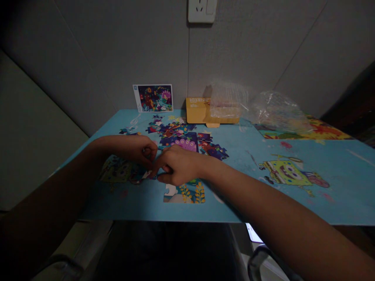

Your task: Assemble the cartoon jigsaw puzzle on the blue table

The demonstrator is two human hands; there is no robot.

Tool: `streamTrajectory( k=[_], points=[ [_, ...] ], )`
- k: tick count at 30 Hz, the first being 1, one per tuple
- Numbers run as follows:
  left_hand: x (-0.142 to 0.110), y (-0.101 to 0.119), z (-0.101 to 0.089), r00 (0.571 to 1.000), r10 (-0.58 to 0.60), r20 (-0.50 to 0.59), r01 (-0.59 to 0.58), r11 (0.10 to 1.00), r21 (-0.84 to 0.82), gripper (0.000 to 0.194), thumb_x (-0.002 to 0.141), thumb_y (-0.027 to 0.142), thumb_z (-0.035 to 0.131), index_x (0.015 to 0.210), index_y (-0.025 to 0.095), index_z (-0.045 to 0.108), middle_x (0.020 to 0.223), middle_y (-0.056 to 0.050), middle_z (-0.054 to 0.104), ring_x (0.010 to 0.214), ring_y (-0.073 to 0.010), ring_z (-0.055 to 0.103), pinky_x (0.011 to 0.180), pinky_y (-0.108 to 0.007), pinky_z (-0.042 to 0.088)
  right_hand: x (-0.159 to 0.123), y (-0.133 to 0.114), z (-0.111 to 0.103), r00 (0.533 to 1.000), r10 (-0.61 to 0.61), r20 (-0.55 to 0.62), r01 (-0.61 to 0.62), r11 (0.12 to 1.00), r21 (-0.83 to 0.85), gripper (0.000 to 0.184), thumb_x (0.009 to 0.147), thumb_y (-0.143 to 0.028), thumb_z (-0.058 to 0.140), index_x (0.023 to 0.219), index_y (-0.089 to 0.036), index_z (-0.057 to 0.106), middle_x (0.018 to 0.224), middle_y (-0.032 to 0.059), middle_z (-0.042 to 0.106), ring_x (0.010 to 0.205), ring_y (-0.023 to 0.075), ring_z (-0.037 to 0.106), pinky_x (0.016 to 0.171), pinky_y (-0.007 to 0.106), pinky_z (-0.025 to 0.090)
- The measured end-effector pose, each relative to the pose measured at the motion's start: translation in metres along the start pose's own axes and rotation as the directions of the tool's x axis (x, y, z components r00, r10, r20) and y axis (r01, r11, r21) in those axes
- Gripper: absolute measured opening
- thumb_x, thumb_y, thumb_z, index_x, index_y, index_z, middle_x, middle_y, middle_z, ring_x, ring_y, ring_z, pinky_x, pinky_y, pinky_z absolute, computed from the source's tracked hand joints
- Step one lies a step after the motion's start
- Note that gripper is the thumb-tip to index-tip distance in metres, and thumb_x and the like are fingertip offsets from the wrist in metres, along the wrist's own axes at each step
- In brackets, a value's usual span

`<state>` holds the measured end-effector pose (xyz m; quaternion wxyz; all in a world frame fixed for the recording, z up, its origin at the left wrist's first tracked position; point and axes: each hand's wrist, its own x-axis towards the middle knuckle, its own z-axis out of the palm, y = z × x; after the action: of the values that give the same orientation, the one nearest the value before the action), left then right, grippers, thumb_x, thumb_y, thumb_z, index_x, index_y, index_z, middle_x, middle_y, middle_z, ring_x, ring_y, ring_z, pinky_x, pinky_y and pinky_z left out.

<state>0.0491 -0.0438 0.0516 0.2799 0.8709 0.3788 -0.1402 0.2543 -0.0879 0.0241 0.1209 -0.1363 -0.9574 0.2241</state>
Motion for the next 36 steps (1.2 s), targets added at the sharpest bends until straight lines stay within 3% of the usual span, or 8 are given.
streamTrajectory(
  k=[7, 16, 21, 26, 31, 36],
  points=[
    [-0.001, 0.000, 0.000, 0.999, -0.034, 0.028, 0.035, 0.999, -0.024, 0.021, 0.070, 0.035, 0.074, 0.079, 0.017, 0.066, 0.064, 0.004, 0.060, 0.057, -0.0085, 0.051, 0.051, -0.019, 0.032, 0.002, 0.000, 0.002, 0.998, -0.035, -0.059, 0.033, 0.999, -0.039, 0.032, 0.077, -0.012, 0.059, 0.105, -0.016, 0.074, 0.068, 0.0002, 0.062, 0.069, 0.0149, 0.055, 0.074, 0.030, 0.043],
    [-0.005, 0.001, -0.002, 0.998, -0.061, -0.015, 0.061, 0.998, 0.017, 0.027, 0.064, 0.039, 0.077, 0.080, 0.019, 0.068, 0.067, 0.004, 0.063, 0.058, -0.0097, 0.052, 0.052, -0.022, 0.030, 0.002, -0.001, 0.001, 0.998, -0.013, -0.054, 0.013, 1.000, -0.018, 0.034, 0.076, -0.012, 0.058, 0.107, -0.016, 0.074, 0.066, -0.0004, 0.060, 0.067, 0.0144, 0.054, 0.071, 0.029, 0.042],
    [-0.008, 0.005, -0.002, 0.996, -0.091, 0.023, 0.092, 0.995, -0.031, 0.024, 0.065, 0.035, 0.076, 0.080, 0.018, 0.068, 0.065, 0.005, 0.064, 0.056, -0.0092, 0.053, 0.052, -0.021, 0.032, 0.002, -0.001, 0.001, 0.998, -0.013, -0.056, 0.013, 1.000, -0.008, 0.034, 0.076, -0.012, 0.058, 0.106, -0.016, 0.074, 0.064, -0.0004, 0.059, 0.065, 0.0143, 0.053, 0.071, 0.029, 0.042],
    [-0.010, 0.010, -0.001, 0.998, -0.047, 0.045, 0.048, 0.999, -0.025, 0.013, 0.069, 0.027, 0.071, 0.077, 0.017, 0.069, 0.063, 0.004, 0.065, 0.054, -0.0086, 0.053, 0.052, -0.021, 0.033, 0.002, -0.001, 0.001, 0.998, -0.016, -0.058, 0.016, 1.000, -0.007, 0.034, 0.076, -0.013, 0.058, 0.105, -0.014, 0.074, 0.065, -0.0003, 0.059, 0.066, 0.0146, 0.054, 0.071, 0.029, 0.043],
    [-0.010, 0.009, -0.001, 1.000, -0.004, -0.008, 0.004, 1.000, 0.014, 0.011, 0.067, 0.025, 0.071, 0.074, 0.018, 0.070, 0.059, 0.006, 0.062, 0.052, -0.0077, 0.051, 0.051, -0.021, 0.030, 0.002, 0.001, 0.002, 0.998, -0.031, -0.063, 0.031, 1.000, -0.004, 0.033, 0.076, -0.012, 0.058, 0.104, -0.016, 0.074, 0.066, -0.0001, 0.060, 0.066, 0.0145, 0.055, 0.071, 0.029, 0.043],
    [-0.005, 0.004, 0.000, 0.998, 0.007, -0.059, -0.005, 0.999, 0.045, 0.020, 0.068, 0.035, 0.072, 0.079, 0.019, 0.068, 0.057, 0.006, 0.057, 0.049, -0.0077, 0.047, 0.047, -0.021, 0.027, 0.001, -0.001, 0.000, 0.987, -0.036, -0.156, 0.030, 0.999, -0.045, 0.021, 0.073, -0.012, 0.054, 0.083, -0.015, 0.073, 0.061, -0.0001, 0.059, 0.063, 0.0143, 0.053, 0.069, 0.029, 0.042]
  ],
)
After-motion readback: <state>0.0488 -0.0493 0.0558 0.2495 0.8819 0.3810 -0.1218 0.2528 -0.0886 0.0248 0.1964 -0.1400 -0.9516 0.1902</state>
